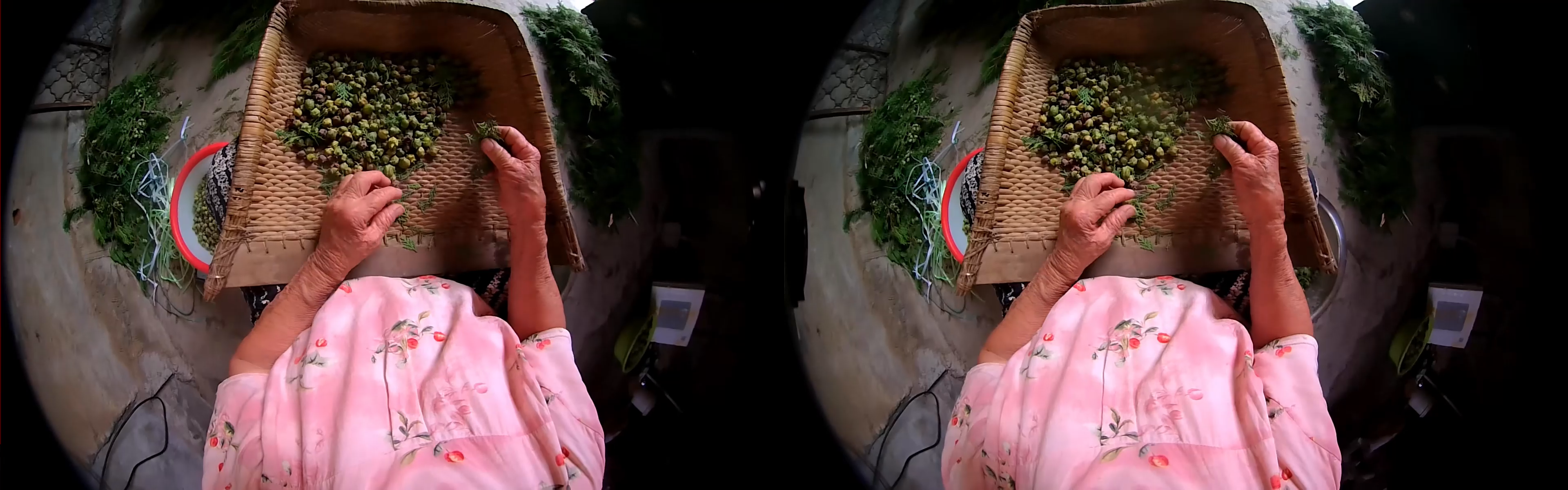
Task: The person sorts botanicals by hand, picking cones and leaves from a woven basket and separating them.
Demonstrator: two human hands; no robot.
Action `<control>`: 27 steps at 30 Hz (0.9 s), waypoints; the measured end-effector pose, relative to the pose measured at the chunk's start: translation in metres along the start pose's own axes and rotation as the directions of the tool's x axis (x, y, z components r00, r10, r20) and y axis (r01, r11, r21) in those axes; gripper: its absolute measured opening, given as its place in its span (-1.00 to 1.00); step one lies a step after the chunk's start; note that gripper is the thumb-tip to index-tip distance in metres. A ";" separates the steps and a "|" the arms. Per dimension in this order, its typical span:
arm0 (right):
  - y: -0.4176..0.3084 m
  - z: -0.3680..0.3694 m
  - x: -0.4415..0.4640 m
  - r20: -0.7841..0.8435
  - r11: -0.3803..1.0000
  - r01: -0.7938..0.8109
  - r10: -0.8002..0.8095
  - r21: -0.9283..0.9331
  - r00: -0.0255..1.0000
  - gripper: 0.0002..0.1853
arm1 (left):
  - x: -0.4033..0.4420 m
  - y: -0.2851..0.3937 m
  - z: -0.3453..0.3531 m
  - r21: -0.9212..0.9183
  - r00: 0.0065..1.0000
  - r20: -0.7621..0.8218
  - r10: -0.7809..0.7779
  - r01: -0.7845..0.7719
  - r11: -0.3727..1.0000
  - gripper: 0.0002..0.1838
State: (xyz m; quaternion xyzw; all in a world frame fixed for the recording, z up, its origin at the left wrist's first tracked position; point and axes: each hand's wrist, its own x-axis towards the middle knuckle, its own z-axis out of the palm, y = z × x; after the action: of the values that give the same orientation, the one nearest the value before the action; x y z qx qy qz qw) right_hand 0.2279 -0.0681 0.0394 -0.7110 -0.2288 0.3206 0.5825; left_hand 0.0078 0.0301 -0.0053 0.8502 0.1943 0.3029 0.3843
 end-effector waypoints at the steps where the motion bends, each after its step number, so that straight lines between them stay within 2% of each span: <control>1: -0.002 -0.004 -0.002 -0.005 1.000 -0.001 0.001 -0.001 1.000 -0.89 | 0.001 0.005 -0.001 0.062 0.999 0.048 0.003 -0.006 0.998 -0.74; 3: -0.004 -0.017 -0.007 -0.057 0.994 0.027 -0.022 0.102 0.998 -0.87 | 0.001 0.009 -0.002 0.128 0.995 0.097 0.000 -0.012 0.992 -0.73; 6: -0.015 -0.046 -0.020 -0.131 0.981 0.160 -0.145 0.108 0.981 -0.85 | 0.001 0.009 -0.001 0.212 0.996 0.090 -0.013 -0.007 0.977 -0.72; 8: -0.019 -0.070 -0.028 -0.276 0.957 0.288 -0.269 0.030 0.923 -0.85 | -0.001 0.006 0.001 0.269 0.999 0.034 -0.028 0.018 0.963 -0.74; 10: -0.019 -0.107 -0.037 -0.438 0.955 0.293 -0.287 -0.055 0.852 -0.84 | -0.007 -0.005 0.006 0.327 1.000 -0.014 -0.007 0.011 0.945 -0.76; 12: -0.014 -0.142 -0.049 -0.557 0.930 0.269 -0.365 -0.250 0.746 -0.82 | -0.007 -0.009 0.005 0.384 0.998 -0.061 0.015 0.009 0.923 -0.78; 15: 0.029 -0.208 -0.065 -0.618 0.932 0.220 -0.356 -0.287 0.701 -0.79 | -0.006 -0.012 -0.001 0.394 0.976 -0.158 -0.152 0.203 0.896 -0.82; 17: 0.062 -0.241 -0.080 -0.531 0.833 -0.103 -0.245 -0.543 0.811 -0.75 | -0.004 -0.009 -0.005 0.410 0.973 -0.174 -0.151 0.211 0.887 -0.82; 18: 0.067 -0.242 -0.089 -0.526 0.647 -0.304 -0.178 -0.700 0.832 -0.71 | -0.002 -0.006 -0.008 0.423 0.971 -0.188 -0.145 0.214 0.881 -0.81; 20: 0.079 -0.237 -0.094 -0.488 0.508 -0.274 -0.352 -0.817 0.799 -0.71 | -0.002 -0.002 -0.009 0.420 0.970 -0.137 -0.199 0.238 0.876 -0.77; 22: 0.054 -0.204 -0.088 -0.520 0.576 -0.171 -0.521 -0.799 0.677 -0.72 | -0.002 -0.001 -0.007 0.457 0.990 -0.001 -0.141 0.126 0.881 -0.70; 23: 0.029 -0.177 -0.085 -0.517 0.575 -0.131 -0.584 -0.808 0.626 -0.76 | -0.003 -0.001 -0.006 0.456 0.977 0.094 -0.193 0.130 0.880 -0.63; 25: 0.001 -0.139 -0.075 -0.498 0.635 0.087 -0.676 -0.767 0.544 -0.81 | -0.003 -0.002 -0.001 0.477 0.979 0.129 -0.156 0.077 0.875 -0.62; 27: -0.023 -0.094 -0.069 -0.355 0.564 0.230 -0.735 -0.793 0.577 -0.82 | -0.003 -0.005 0.002 0.510 0.979 0.163 -0.122 0.022 0.860 -0.61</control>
State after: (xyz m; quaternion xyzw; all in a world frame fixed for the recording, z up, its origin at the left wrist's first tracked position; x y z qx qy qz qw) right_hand 0.2492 -0.1751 0.0860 -0.8312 -0.3084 -0.2447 0.3924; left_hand 0.0064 0.0305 -0.0110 0.9381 0.2610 0.1445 0.1761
